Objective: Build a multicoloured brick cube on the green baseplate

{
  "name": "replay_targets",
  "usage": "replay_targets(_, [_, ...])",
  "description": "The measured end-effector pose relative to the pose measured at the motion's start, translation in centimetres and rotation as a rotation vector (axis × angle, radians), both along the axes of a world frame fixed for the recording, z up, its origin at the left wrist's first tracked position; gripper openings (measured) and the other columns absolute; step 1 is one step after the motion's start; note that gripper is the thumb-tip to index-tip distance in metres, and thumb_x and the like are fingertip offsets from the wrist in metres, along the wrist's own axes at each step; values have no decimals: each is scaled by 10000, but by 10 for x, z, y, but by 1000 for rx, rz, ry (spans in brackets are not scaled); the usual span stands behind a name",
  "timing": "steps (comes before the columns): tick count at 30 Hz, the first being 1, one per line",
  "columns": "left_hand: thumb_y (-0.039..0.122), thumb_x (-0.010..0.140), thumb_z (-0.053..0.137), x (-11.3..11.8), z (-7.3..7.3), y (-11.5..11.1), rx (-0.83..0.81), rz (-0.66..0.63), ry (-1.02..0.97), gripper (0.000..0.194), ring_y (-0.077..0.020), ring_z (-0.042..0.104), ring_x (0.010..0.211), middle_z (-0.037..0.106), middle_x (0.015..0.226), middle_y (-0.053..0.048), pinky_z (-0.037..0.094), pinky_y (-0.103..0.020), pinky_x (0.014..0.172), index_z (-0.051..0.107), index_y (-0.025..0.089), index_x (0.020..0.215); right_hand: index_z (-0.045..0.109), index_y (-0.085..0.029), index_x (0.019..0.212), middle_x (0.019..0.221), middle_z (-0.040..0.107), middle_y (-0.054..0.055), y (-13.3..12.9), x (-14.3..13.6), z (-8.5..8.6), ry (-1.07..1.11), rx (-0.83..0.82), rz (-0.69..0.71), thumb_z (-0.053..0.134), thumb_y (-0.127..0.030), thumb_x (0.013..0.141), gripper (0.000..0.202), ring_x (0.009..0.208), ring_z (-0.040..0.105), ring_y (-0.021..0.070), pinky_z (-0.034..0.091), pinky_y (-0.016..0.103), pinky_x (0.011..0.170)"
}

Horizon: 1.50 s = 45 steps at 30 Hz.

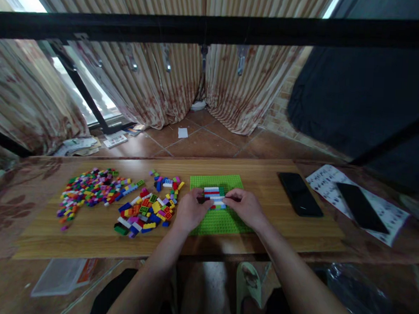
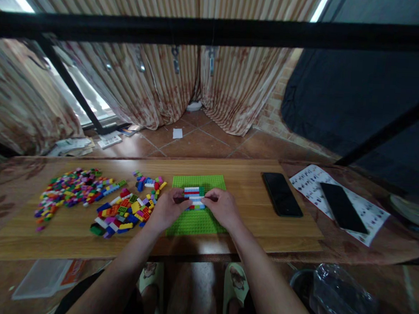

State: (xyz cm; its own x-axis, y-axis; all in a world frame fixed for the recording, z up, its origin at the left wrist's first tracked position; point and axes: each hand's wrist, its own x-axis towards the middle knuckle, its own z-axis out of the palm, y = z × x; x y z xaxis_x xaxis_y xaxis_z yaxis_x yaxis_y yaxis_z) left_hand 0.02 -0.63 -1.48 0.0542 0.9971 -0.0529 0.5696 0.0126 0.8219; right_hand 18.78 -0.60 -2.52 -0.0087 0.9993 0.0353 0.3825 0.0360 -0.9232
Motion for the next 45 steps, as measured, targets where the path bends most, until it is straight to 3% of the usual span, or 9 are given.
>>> replay_targets(7, [252, 819, 584, -9, 3, 6, 17, -40, -12, 262, -175, 653, 754, 714, 847, -84, 501, -277, 708, 667, 102, 1017, 676, -188, 714, 605, 650, 13, 4, 11, 4, 40, 21, -138, 647, -460, 724, 273, 521, 550, 140, 408, 261, 510])
replay_targets(17, [205, 793, 559, -29, 6, 12, 85, 18, -156, 226, -145, 614, 719, 684, 781, -37, 464, -242, 685, 681, 120, 964, 686, -199, 710, 696, 708, 38, -1, 4, 7, -162, 18, -43, 635, -392, 709, 200, 656, 635, 191, 463, 315, 643])
replay_targets(20, [224, 794, 546, -49, 13, 15, 148, 69, -201, 199, -134, 596, 708, 678, 761, -22, 450, -222, 663, 696, 137, 891, 694, -204, 729, 727, 722, 46, -2, 7, 9, -185, 49, -56, 601, -430, 741, 245, 700, 653, 208, 473, 328, 674])
replay_targets(25, [238, 783, 541, -83, 28, 9, 204, 263, -210, 195, -116, 564, 646, 656, 712, -15, 421, -207, 599, 692, 125, 831, 713, -224, 760, 761, 741, 35, -3, 11, 5, -270, 66, -60, 582, -482, 750, 290, 711, 672, 225, 479, 323, 652])
replay_targets(29, [222, 765, 542, -110, 37, 0, 172, 361, -118, 202, -111, 536, 590, 638, 662, -12, 394, -208, 563, 694, 119, 850, 713, -235, 757, 739, 737, 19, -2, 8, 3, -302, 87, -41, 583, -503, 747, 298, 672, 676, 215, 488, 303, 616])
replay_targets(33, [265, 751, 568, -161, 47, -15, 155, 513, 5, 208, -133, 558, 635, 657, 692, -29, 401, -224, 591, 694, 125, 839, 706, -236, 779, 779, 745, 24, -3, 5, 2, -315, 112, -40, 567, -518, 765, 315, 704, 686, 217, 492, 294, 609])
replay_targets(36, [285, 737, 568, -202, 51, -29, 50, 599, 158, 212, -143, 559, 637, 660, 693, -22, 393, -233, 581, 692, 138, 826, 705, -240, 807, 809, 749, 26, -4, 6, 0, -341, 104, -58, 560, -540, 769, 335, 753, 693, 231, 495, 305, 642])
replay_targets(40, [303, 663, 646, -227, 49, -49, -160, 426, 261, 195, -155, 565, 649, 642, 678, -13, 402, -241, 581, 686, 147, 774, 701, -244, 807, 795, 746, 21, -2, 11, -3, -371, 113, -85, 565, -566, 760, 352, 743, 696, 236, 497, 307, 646])
replay_targets(45, [316, 449, 805, -222, 43, -64, -331, 276, 299, 475, -180, 620, 721, 666, 772, -7, 440, -237, 604, 665, 172, 879, 697, -246, 818, 787, 745, 23, -3, 12, -1, -387, 160, -100, 559, -584, 764, 369, 720, 700, 232, 503, 294, 620])
